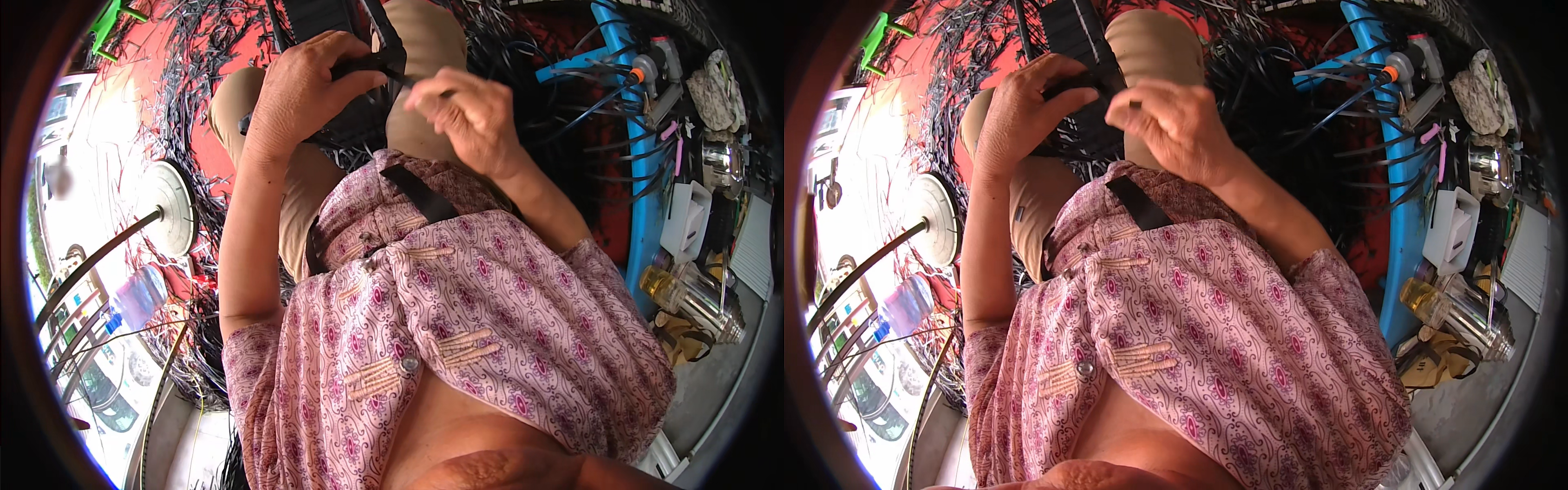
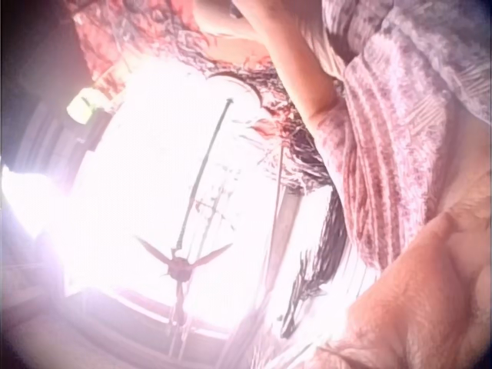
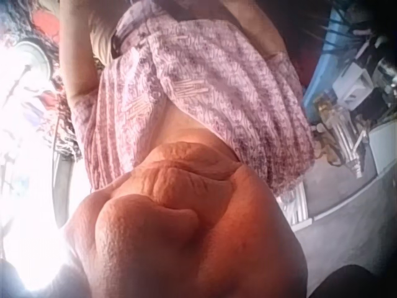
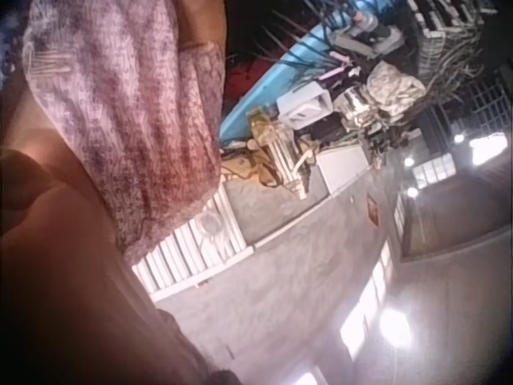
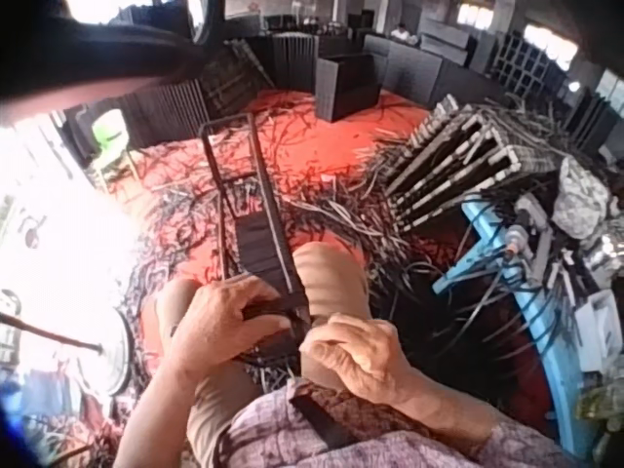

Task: The person assembles a black rattan chair by weaving black plastic strips through the frame. They use a glue gun to secure joints and pink-handled pliers to trim excess material. The person works on multiple sections of the chair frame, repeatedly weaving, gluing, and trimming.

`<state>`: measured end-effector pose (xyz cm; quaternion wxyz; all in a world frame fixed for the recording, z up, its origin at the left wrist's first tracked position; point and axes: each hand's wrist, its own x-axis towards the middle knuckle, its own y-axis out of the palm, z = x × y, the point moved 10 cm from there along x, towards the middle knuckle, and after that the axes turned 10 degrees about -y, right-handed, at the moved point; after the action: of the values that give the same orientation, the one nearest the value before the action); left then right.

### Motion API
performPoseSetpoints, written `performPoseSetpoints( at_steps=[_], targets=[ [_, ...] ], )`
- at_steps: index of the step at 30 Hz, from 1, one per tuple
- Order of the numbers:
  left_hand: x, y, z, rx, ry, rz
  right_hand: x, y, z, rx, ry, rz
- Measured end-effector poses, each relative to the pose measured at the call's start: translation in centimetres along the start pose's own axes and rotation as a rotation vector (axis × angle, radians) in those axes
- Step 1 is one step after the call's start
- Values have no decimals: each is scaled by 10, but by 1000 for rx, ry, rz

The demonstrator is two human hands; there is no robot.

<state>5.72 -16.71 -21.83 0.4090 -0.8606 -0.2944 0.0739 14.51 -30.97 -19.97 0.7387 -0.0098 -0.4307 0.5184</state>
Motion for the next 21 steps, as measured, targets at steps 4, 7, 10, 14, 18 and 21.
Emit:
performPoseSetpoints(
  at_steps=[4,7,10,14,18,21],
  targets=[
    [0,-2,-6,87,-36,-26,65,-7,5,-353,-463,35],
    [3,-2,-6,141,-68,-92,112,11,-35,-235,-274,187],
    [-5,-14,-15,210,-30,-282,128,39,-59,-185,-423,284],
    [-20,-14,-46,258,359,-470,114,52,-60,-217,-652,281],
    [-20,2,-56,299,488,-420,100,61,-81,-273,-641,279],
    [-16,5,-51,259,328,-360,102,64,-87,-267,-562,283]
  ],
)
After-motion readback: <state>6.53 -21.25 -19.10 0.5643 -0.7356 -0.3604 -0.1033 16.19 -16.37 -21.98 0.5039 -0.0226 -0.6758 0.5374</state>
